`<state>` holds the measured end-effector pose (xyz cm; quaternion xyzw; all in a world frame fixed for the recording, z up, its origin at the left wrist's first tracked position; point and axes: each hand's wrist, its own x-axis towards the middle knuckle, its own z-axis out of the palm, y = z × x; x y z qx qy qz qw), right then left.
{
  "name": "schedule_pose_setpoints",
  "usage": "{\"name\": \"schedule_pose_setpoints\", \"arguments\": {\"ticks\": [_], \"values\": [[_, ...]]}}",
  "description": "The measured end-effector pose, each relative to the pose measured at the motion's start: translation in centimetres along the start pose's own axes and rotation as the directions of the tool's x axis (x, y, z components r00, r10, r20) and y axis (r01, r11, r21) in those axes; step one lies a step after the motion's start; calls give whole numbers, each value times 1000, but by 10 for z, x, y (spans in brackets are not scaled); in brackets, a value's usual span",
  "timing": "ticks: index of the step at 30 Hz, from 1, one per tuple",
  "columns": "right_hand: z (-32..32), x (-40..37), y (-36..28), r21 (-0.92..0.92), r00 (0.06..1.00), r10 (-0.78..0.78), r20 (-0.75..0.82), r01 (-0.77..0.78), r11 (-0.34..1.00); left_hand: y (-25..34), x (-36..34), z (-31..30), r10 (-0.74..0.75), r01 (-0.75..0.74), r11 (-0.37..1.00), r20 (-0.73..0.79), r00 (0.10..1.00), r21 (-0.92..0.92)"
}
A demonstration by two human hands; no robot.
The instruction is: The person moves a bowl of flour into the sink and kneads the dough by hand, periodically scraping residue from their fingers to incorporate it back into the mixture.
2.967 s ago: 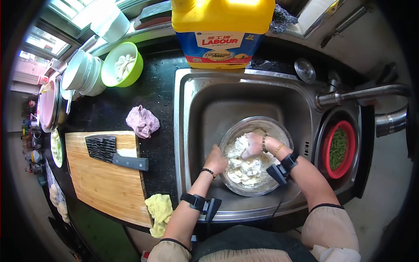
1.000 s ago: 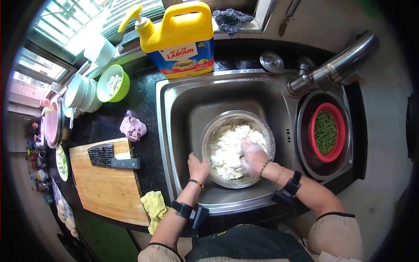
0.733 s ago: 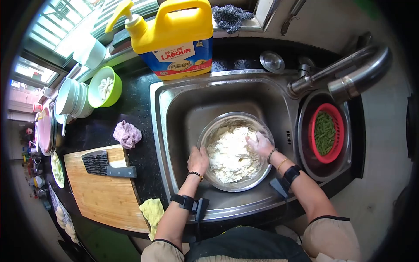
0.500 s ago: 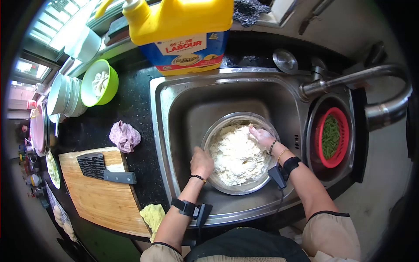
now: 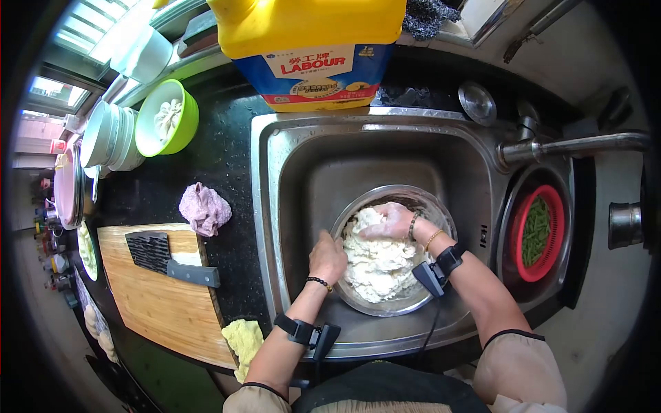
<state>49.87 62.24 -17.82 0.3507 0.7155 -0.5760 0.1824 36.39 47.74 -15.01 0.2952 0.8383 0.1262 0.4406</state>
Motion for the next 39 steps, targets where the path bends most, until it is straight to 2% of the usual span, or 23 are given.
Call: {"name": "schedule_pose_setpoints", "arguments": {"ticks": [2,4,6,7,9,10,12,14,17,18,20,21,22,24,29,34,36,39], "values": [[12,-9,9,-337,952,-234,-196,159,928,-1,0,1,14,-14,1000,-4,1000,-11],[10,-33,-2,-395,960,-237,-149,162,904,-1,0,0,14,-15,1000,-12,1000,-20],[23,-52,9,-428,888,-391,-240,265,864,-1,-2,0,14,-15,999,-14,1000,-31],[28,-63,10,-433,890,-387,-240,259,863,0,-2,0,16,-16,1000,-18,1000,-23],[36,-84,6,-586,903,-374,-212,188,788,0,-2,1,19,-19,1000,-20,1000,-19],[41,-91,4,-588,904,-372,-212,186,787,-1,-1,2,14,-15,1000,-20,1000,-23],[51,-101,1,-697,911,-369,-184,143,702,-1,-1,2,9,-10,1000,-17,1000,-30],[60,-108,-1,-697,919,-356,-171,142,702,1,-2,1,-25,24,999,-15,1000,-41],[79,-113,-2,-804,959,-277,-61,117,583,0,-1,1,-28,27,999,-4,1000,-41],[86,-111,-2,-809,960,-273,-58,115,577,-1,0,1,-27,27,998,-2,1000,-50],[98,-106,-4,-878,968,-244,-48,76,473,-1,0,2,-33,33,998,-1,999,-51],[104,-101,-5,-904,957,-284,-60,69,423,0,-1,1,-35,35,998,-2,999,-58],[108,-96,-8,-906,957,-284,-56,72,418,2,-1,0,-49,50,997,3,999,-57],[112,-82,-17,-899,990,-127,-62,-1,437,2,-2,-1,-65,65,996,7,998,-59],[115,-51,-14,-885,991,-62,-122,-80,458,1,-5,2,-55,52,994,-29,998,-94],[100,-30,-13,-913,988,-123,-91,-33,406,1,-4,-2,-87,89,994,31,996,-70],[90,-23,-16,-871,998,-58,-36,-3,491,2,-4,-2,-74,76,993,23,997,-85],[74,-14,-12,-876,991,-130,25,85,475,-4,-1,6,-26,24,997,-28,999,-67]]}}
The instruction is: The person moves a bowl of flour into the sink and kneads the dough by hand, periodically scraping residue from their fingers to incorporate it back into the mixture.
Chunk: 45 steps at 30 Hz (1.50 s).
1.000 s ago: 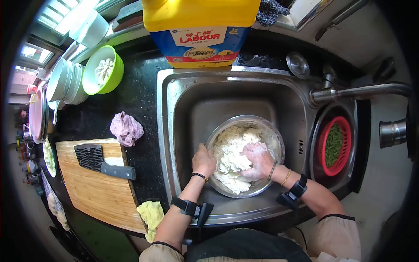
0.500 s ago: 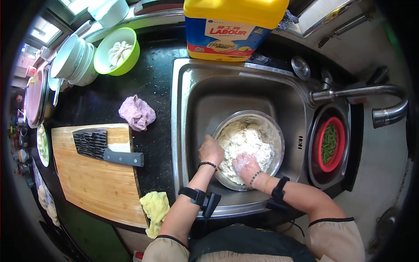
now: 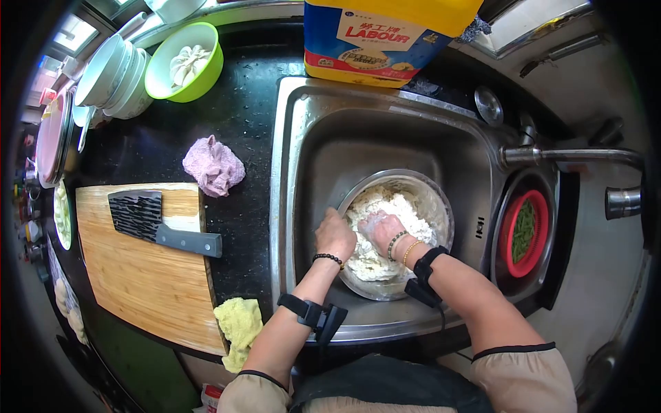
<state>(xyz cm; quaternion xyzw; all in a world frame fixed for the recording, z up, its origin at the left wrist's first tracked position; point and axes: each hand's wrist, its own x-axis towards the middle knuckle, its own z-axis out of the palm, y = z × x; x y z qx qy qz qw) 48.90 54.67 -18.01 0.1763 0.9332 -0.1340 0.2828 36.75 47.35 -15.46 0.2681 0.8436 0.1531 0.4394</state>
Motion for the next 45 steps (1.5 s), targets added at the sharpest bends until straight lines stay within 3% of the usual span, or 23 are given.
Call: {"name": "schedule_pose_setpoints", "arguments": {"ticks": [6,9,11,15,16,17,19,20,21,23,25,26,27,29,30,31,33,34,35,37,41,43,45], "values": [[-4,-1,14,20,995,-81,-64,82,996,-2,2,1,43,-43,998,-14,999,42],[-3,-11,9,75,995,-2,-96,9,997,-1,-1,0,57,-55,998,-49,997,31],[5,-30,10,239,968,35,-247,26,971,1,-5,-2,52,-49,997,-65,997,53],[6,-71,38,372,969,38,-245,58,927,0,0,0,45,-45,998,3,999,41],[2,-76,47,403,973,135,-186,-49,914,1,-1,-1,44,-44,998,11,999,46],[3,-75,57,402,973,132,-188,-46,914,0,0,-2,39,-40,998,17,999,51],[6,-65,76,600,911,370,-183,-194,776,1,0,-2,31,-32,998,13,999,61],[2,-56,85,735,918,386,-88,-202,647,2,-1,-3,25,-26,998,21,999,62],[15,-40,89,725,905,404,-133,-189,662,2,0,-3,17,-19,998,28,999,63],[24,-7,91,865,920,392,20,-213,455,2,1,-2,7,-9,998,33,999,58],[7,12,82,785,914,400,65,-294,546,-1,2,2,26,-26,999,-13,1000,22],[-8,17,78,765,923,340,179,-347,542,-3,2,3,24,-24,999,-2,1000,24],[-9,26,72,764,921,344,183,-353,540,-3,3,3,35,-35,999,5,999,23],[-3,48,66,640,939,244,243,-344,687,-1,5,1,41,-41,999,1,999,16],[-3,54,66,681,958,130,255,-274,680,-1,5,-1,30,-30,999,31,999,29],[-1,55,63,681,957,127,259,-274,679,0,5,-2,20,-23,999,62,998,43],[-3,60,54,530,972,-34,231,-96,842,5,5,-9,11,-14,999,106,994,30],[1,62,45,460,983,-16,184,-72,885,5,5,-12,1,-4,1000,147,989,21],[0,64,41,461,983,-20,184,-69,885,4,5,-12,-3,0,1000,145,989,21],[-12,61,36,515,924,-236,299,52,855,-1,6,-10,40,-40,999,185,982,-5],[-32,22,32,422,933,-248,260,121,898,-10,12,-2,84,-69,995,228,970,-75],[-33,-5,35,437,957,-247,154,159,885,-8,11,-1,88,-67,992,199,976,-111],[-24,-38,32,273,978,-202,-58,210,939,-9,13,-1,97,-70,989,217,971,-130]]}}
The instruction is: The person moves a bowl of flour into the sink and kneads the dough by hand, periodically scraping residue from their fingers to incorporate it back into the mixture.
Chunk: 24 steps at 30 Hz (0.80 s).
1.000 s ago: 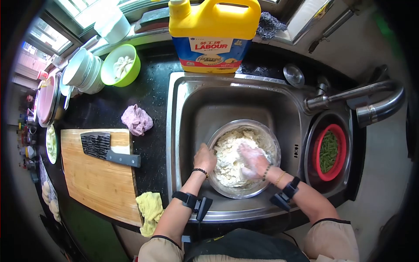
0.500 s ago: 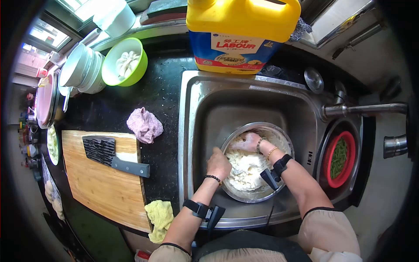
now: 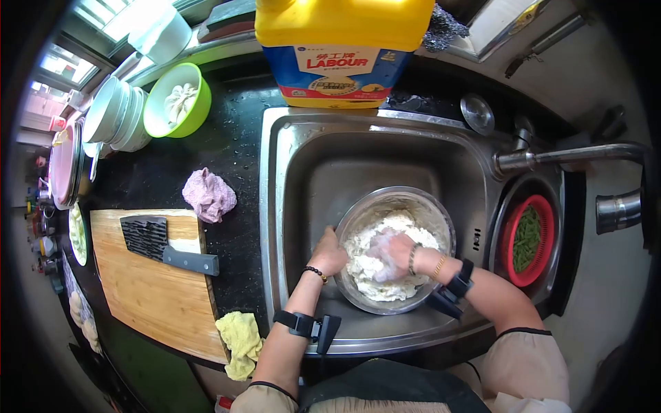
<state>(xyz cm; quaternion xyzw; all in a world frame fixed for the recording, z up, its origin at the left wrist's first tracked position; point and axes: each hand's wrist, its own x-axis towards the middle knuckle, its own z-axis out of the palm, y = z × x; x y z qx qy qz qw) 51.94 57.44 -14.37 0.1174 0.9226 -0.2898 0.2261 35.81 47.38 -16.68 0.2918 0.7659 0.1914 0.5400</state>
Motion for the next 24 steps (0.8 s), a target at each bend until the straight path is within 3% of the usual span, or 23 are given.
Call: {"name": "schedule_pose_setpoints", "arguments": {"ticks": [4,7,11,15,17,24], "values": [[7,-49,-14,-61,999,6,-41,-8,998,6,-3,0,-24,24,1000,-5,1000,11],[10,-72,-26,-26,963,-19,-267,13,1000,3,0,0,-11,11,1000,5,1000,-11],[17,-79,-38,79,899,58,-433,-26,996,-2,1,3,24,-25,1000,-12,1000,-12],[48,-74,-27,-56,906,31,-421,-60,997,-2,2,4,20,-20,1000,-17,1000,-15],[51,-67,-24,-221,933,2,-359,-87,971,0,3,3,-7,7,1000,-16,1000,-17],[66,-33,-6,-358,968,-71,-240,-20,934,15,-5,0,-93,94,995,-31,995,23]]}}
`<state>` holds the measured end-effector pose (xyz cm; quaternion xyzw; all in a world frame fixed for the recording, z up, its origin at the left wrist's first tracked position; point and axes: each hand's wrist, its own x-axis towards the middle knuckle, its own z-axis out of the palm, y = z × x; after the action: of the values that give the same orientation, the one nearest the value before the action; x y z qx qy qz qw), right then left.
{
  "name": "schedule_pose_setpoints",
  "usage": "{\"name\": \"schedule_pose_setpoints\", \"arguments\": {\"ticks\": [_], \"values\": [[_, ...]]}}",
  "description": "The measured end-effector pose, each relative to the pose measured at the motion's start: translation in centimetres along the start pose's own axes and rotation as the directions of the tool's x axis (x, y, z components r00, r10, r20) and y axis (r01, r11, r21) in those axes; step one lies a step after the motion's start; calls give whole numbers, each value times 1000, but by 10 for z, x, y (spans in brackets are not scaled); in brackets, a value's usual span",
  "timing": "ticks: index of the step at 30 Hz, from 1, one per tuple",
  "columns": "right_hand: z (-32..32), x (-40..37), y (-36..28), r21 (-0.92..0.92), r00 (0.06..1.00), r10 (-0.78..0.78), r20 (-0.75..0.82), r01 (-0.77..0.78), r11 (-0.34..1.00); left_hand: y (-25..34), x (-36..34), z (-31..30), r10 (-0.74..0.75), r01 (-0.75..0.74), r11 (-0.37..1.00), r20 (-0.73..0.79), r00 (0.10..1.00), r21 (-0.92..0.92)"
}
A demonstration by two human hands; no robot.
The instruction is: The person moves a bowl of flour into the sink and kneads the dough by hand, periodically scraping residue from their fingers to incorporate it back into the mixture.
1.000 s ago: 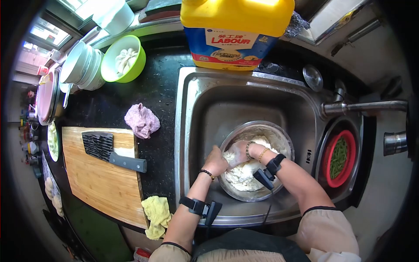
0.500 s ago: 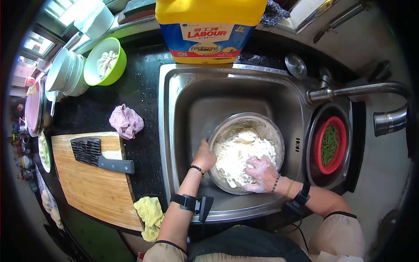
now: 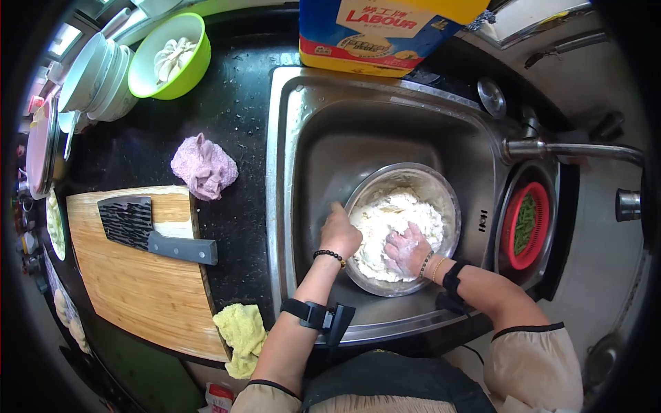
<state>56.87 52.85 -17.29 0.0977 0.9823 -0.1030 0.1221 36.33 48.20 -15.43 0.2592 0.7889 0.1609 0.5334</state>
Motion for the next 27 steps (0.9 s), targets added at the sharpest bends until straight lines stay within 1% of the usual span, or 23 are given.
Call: {"name": "schedule_pose_setpoints", "arguments": {"ticks": [1,4,5,10,12,16,18,20,21,23,24,25,26,27], "values": [[-2,4,2,6,998,0,67,0,1000,0,0,1,-2,2,1000,4,1000,2],[-1,17,7,3,994,-32,108,32,999,-1,-1,2,-9,9,1000,6,1000,2],[3,20,9,5,997,-43,68,43,999,-1,-1,2,-4,4,1000,-2,1000,4],[7,37,18,42,998,-55,29,54,998,0,-4,2,8,-8,1000,-4,1000,16],[5,44,20,54,990,-25,136,18,998,0,-3,2,13,-13,1000,-14,1000,24],[10,58,27,34,994,-8,108,5,999,-1,-4,4,21,-20,999,-54,998,32],[15,63,31,41,999,-14,41,13,999,1,-6,5,28,-26,999,-88,996,32],[11,67,33,60,999,-17,36,15,998,3,-10,9,-10,17,998,-135,991,54],[6,68,33,60,997,-17,72,13,998,4,-12,9,5,5,998,-153,988,68],[7,65,30,65,1000,-20,16,19,998,4,-16,14,-41,53,997,-197,980,58],[6,64,28,80,1000,-27,-16,28,996,0,-18,18,-26,41,997,-206,978,71],[-4,64,25,171,999,-11,37,5,985,-6,-20,23,-67,78,996,-241,968,38],[-2,62,20,173,1000,5,25,-10,985,-12,-24,29,-107,113,994,-268,957,6],[4,59,12,127,998,25,-61,-17,992,-15,-31,35,-155,140,987,-284,946,-74]]}}
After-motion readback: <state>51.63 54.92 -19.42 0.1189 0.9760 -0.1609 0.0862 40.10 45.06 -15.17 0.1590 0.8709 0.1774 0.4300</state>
